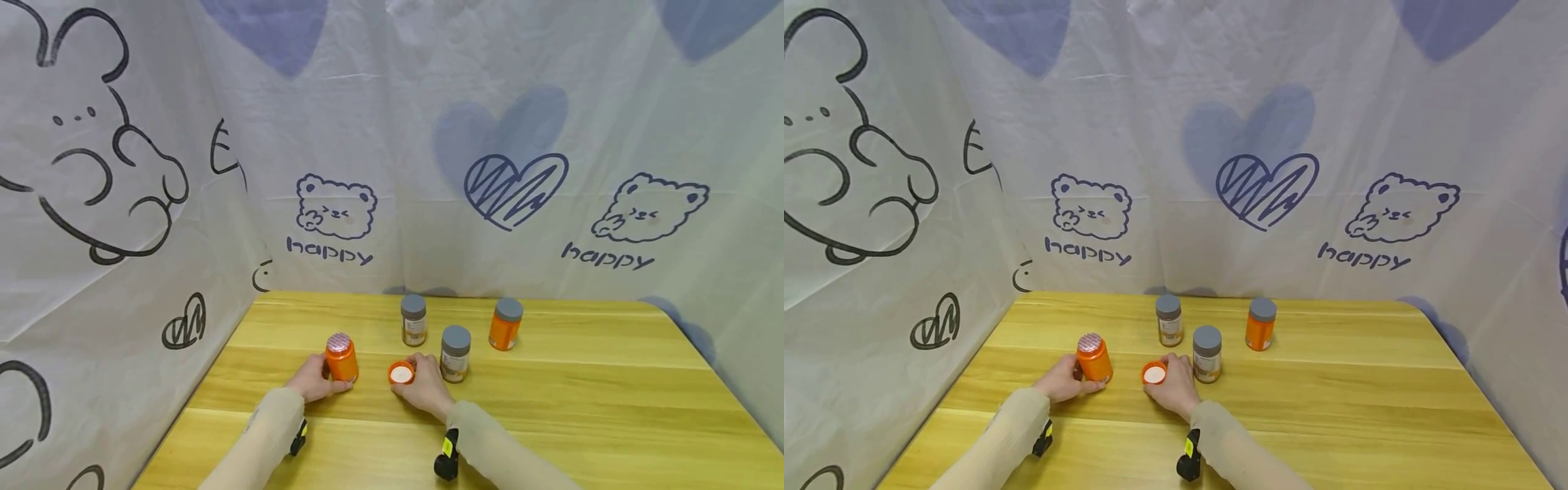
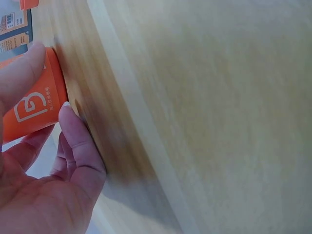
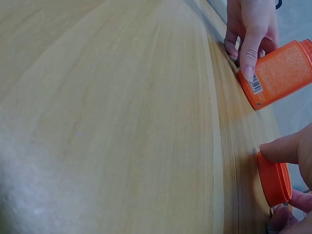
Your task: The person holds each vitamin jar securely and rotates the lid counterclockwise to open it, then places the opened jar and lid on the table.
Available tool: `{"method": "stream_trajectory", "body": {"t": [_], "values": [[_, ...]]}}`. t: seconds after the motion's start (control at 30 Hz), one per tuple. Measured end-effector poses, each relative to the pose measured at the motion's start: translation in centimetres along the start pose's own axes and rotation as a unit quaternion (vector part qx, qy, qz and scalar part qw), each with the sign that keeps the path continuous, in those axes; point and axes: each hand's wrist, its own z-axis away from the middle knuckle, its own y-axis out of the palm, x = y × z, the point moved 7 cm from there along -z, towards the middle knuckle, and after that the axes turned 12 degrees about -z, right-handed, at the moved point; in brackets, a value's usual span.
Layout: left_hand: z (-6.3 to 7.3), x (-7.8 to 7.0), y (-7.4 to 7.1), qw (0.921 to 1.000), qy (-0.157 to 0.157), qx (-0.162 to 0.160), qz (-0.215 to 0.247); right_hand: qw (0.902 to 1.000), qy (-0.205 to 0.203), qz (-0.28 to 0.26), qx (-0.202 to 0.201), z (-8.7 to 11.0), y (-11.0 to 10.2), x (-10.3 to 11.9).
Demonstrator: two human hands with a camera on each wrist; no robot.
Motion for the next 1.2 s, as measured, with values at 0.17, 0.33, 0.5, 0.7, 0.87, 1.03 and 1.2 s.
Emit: {"method": "stream_trajectory", "body": {"t": [0.17,0.33,0.5,0.7,0.87,1.03,1.2], "values": [[0.0,0.1,0.1,1.0000,-0.002,-0.002,0.003,1.0000,0.001,-0.001,-0.002,0.0,0.0,-0.1],[-0.2,0.5,0.2,1.0000,0.000,0.001,-0.001,1.0000,-0.001,0.001,-0.006,-0.1,-0.1,0.0],[-0.2,0.5,0.2,1.0000,0.000,0.000,-0.003,1.0000,-0.003,0.004,-0.006,0.0,-0.1,0.1],[0.0,0.2,0.1,1.0000,0.004,-0.006,-0.001,0.9999,-0.003,0.003,-0.010,0.2,-0.1,0.1],[0.1,0.1,0.1,0.9996,0.013,-0.011,0.024,0.9998,-0.005,-0.004,-0.019,0.1,-0.1,0.1],[0.5,0.1,0.1,0.9984,0.020,-0.023,0.047,0.9996,-0.014,-0.012,-0.022,0.5,0.0,0.1],[1.0,0.5,-0.3,0.9972,0.003,-0.050,0.056,0.9987,-0.042,-0.006,-0.029,0.9,-0.1,0.6]]}}
